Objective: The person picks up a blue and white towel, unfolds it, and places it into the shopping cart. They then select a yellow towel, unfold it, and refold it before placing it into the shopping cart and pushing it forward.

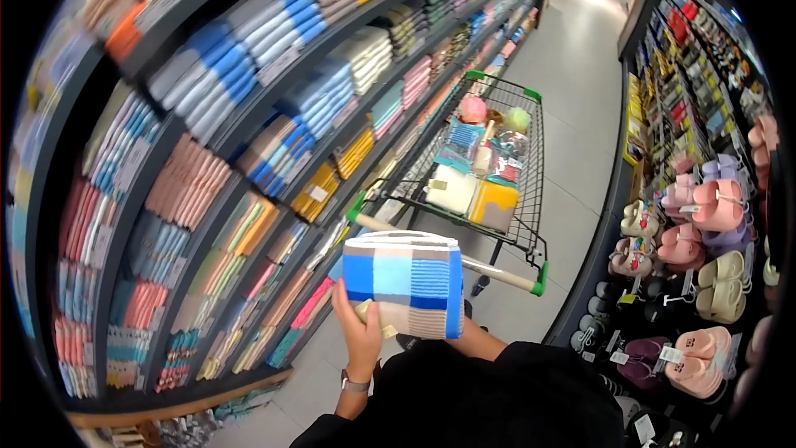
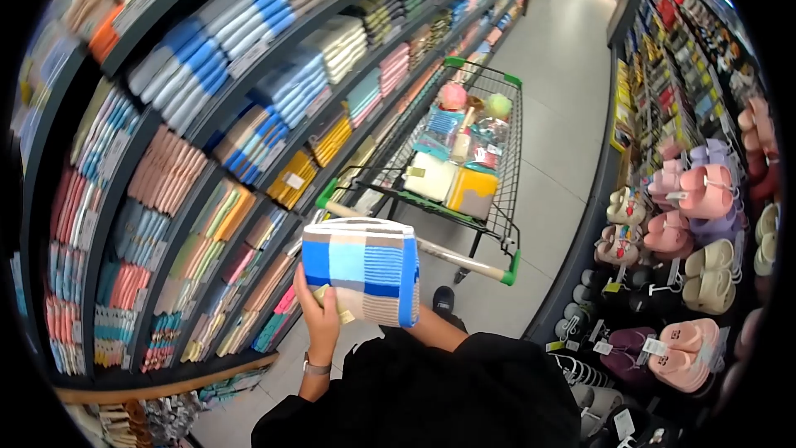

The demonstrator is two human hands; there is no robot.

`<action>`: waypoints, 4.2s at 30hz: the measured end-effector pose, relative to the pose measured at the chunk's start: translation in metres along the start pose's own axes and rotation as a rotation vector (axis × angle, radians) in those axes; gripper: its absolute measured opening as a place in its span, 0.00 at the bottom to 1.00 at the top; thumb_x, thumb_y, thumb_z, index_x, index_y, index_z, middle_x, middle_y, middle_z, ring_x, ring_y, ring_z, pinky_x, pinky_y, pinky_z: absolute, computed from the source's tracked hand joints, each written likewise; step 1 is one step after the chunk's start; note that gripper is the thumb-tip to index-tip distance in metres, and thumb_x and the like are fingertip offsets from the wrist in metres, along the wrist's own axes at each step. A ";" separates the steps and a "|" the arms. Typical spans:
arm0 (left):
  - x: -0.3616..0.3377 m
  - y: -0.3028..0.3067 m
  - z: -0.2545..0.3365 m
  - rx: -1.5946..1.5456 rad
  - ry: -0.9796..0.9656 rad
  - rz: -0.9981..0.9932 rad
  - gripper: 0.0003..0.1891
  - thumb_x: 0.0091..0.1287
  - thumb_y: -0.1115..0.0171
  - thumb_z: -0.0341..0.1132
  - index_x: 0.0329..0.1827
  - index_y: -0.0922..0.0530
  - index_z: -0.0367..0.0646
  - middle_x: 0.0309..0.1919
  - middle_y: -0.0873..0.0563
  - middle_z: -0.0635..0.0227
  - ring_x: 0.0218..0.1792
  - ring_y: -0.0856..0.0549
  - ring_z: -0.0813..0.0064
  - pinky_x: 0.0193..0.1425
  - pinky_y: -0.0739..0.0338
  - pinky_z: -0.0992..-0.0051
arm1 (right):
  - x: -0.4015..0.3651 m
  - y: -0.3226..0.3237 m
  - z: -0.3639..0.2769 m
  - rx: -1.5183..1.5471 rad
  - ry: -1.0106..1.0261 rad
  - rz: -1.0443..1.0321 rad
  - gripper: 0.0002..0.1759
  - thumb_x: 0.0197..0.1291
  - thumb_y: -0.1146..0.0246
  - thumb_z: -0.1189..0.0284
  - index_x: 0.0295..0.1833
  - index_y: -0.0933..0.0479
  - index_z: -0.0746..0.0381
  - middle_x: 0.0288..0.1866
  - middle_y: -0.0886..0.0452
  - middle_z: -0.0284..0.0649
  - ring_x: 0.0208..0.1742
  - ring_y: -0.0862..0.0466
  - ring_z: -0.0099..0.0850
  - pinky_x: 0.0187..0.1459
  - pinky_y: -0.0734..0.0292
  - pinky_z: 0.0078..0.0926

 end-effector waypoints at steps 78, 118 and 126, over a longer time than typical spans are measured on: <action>0.163 -0.635 -0.194 -0.546 0.715 -1.152 0.26 0.61 0.41 0.23 0.65 0.30 0.35 0.52 0.18 0.60 0.51 0.17 0.66 0.56 0.22 0.69 | -0.205 0.104 -0.273 -0.819 0.987 1.643 0.11 0.68 0.46 0.78 0.51 0.21 0.67 0.47 0.17 0.42 0.50 0.18 0.30 0.55 0.26 0.25; 0.100 -0.654 -0.278 -0.567 1.059 -1.417 0.19 0.65 0.42 0.27 0.60 0.27 0.32 0.47 0.16 0.63 0.46 0.17 0.69 0.53 0.22 0.70 | -0.195 0.112 -0.273 -0.639 0.916 1.605 0.12 0.72 0.48 0.75 0.51 0.21 0.69 0.43 0.16 0.40 0.44 0.19 0.24 0.50 0.24 0.20; 0.123 -0.657 -0.335 -0.149 0.643 -1.245 0.15 0.64 0.39 0.33 0.50 0.25 0.33 0.42 0.16 0.62 0.41 0.17 0.71 0.45 0.22 0.73 | -0.194 0.123 -0.266 -0.550 0.923 1.553 0.12 0.72 0.47 0.75 0.51 0.22 0.69 0.43 0.16 0.39 0.44 0.19 0.23 0.50 0.25 0.20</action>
Point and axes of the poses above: each hand's wrist, its own x-axis towards the middle knuckle, its own y-axis out of the back of the hand, z = x × y, the point moved 7 cm from there along x, towards the middle knuckle
